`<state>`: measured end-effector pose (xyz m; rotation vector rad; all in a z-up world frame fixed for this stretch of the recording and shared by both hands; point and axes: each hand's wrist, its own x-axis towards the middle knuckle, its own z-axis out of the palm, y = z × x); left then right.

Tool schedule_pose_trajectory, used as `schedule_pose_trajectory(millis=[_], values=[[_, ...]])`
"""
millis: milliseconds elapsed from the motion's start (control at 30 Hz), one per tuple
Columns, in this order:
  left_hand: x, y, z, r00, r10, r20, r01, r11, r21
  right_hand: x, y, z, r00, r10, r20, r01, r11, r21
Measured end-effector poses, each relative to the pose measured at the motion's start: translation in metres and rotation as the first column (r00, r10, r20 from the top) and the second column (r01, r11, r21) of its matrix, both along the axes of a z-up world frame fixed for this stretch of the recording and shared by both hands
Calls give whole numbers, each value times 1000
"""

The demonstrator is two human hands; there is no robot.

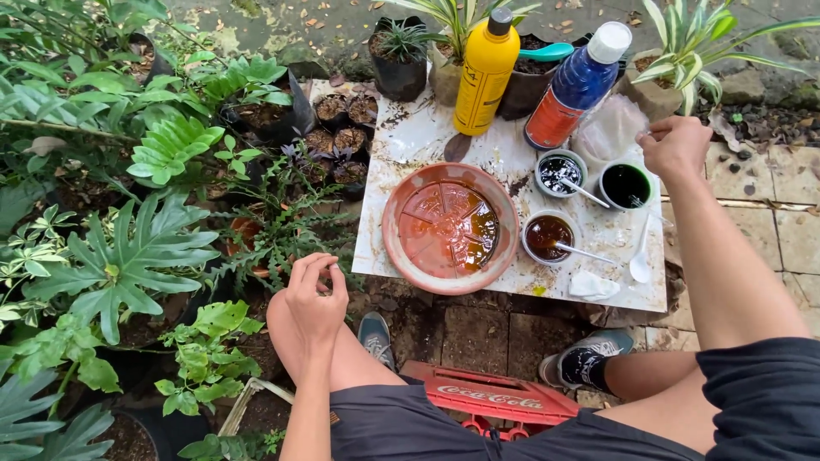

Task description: A person is carefully mixing different colored liquids in a large bowl using a spoon and a small plastic bag for precise additions, likely for agricultural purposes.

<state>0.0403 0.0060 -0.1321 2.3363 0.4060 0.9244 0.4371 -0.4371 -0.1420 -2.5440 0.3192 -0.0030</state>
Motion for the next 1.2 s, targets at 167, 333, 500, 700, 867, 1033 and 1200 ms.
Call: schedule_pose_trajectory(millis=[167,333,500,700,867,1033,1200], values=[[-1,-1,-3,1000,-9,22,9,1000,-2,8,-11,-18,994,43,101,-43,999,-4],[2,-5,-3,999,-18,36,18,1000,-14,15,-13,-26,980,88,178,-86,996,-19],[4,-4,-4,998,-15,66,16,1000,-13,-8,15,22,980,105,168,-127,984,128],[5,-6,-4,998,-30,63,30,1000,-2,-23,29,60,1000,-10,-2,10,934,357],[3,-6,-3,997,-32,67,32,999,2,-14,23,38,998,-54,-37,64,936,346],[2,-5,-4,998,-22,61,21,1000,4,-21,31,39,988,-133,-73,150,930,336],[6,-7,-4,997,-28,73,28,1000,8,-12,26,25,952,-305,12,289,916,277]])
